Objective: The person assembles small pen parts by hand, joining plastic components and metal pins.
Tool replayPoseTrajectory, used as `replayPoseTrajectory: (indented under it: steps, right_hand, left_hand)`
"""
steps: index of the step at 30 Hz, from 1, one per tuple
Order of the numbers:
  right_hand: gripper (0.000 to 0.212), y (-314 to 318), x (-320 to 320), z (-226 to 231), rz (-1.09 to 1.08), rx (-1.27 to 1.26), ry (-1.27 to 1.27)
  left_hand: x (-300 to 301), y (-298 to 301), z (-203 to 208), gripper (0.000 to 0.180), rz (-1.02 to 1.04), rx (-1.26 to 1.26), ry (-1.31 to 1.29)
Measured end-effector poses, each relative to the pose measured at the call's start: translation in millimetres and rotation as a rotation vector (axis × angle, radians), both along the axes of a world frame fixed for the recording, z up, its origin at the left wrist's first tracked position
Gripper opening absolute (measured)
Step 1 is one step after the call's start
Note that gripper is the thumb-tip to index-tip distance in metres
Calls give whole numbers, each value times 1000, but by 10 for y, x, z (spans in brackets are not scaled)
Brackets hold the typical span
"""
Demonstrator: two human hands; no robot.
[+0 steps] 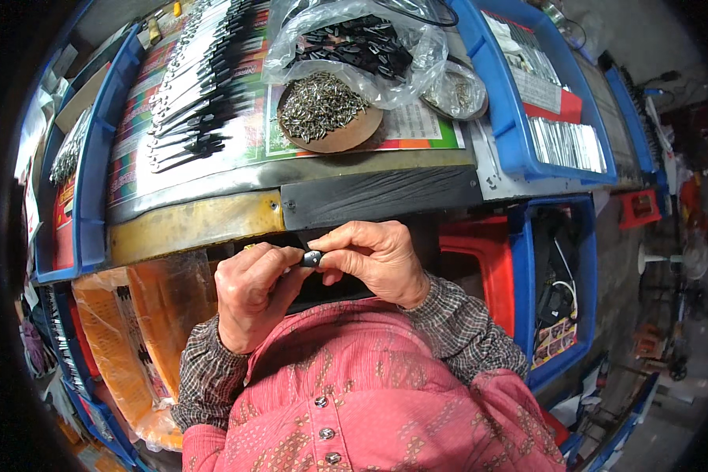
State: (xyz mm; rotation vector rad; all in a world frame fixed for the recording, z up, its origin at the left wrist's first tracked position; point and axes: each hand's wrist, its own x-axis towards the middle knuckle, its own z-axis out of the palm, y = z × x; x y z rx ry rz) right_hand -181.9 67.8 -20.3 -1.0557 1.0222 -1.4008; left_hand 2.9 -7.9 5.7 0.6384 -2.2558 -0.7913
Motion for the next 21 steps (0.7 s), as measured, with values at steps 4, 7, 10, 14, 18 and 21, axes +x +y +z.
replayPoseTrajectory:
  steps: [4, 7, 10, 14, 18, 21]
  right_hand:
    - [17, -20, 11, -13, -14, -3, 22]
    - [17, -52, 15, -22, -17, 8, 43]
    - [18, -53, 32, 16, -29, 46, 71]
    - [16, -35, 57, 111, -27, 92, 139]
    - [7, -65, 133, 250, -74, 196, 226]
    - [5, -114, 174, 282, -102, 212, 236]
  left_hand:
    - [-11, 21, -17, 20, 44, 2, 8]
    - [-16, 13, -49, 22, 72, -10, 12]
    - [-13, -3, -67, 22, 83, -41, 33]
    - [-32, -22, -52, 21, 35, -62, 52]
    - [-31, -35, -66, 23, -10, -104, 18]
    - [-4, -69, -36, 24, -7, -120, -3]
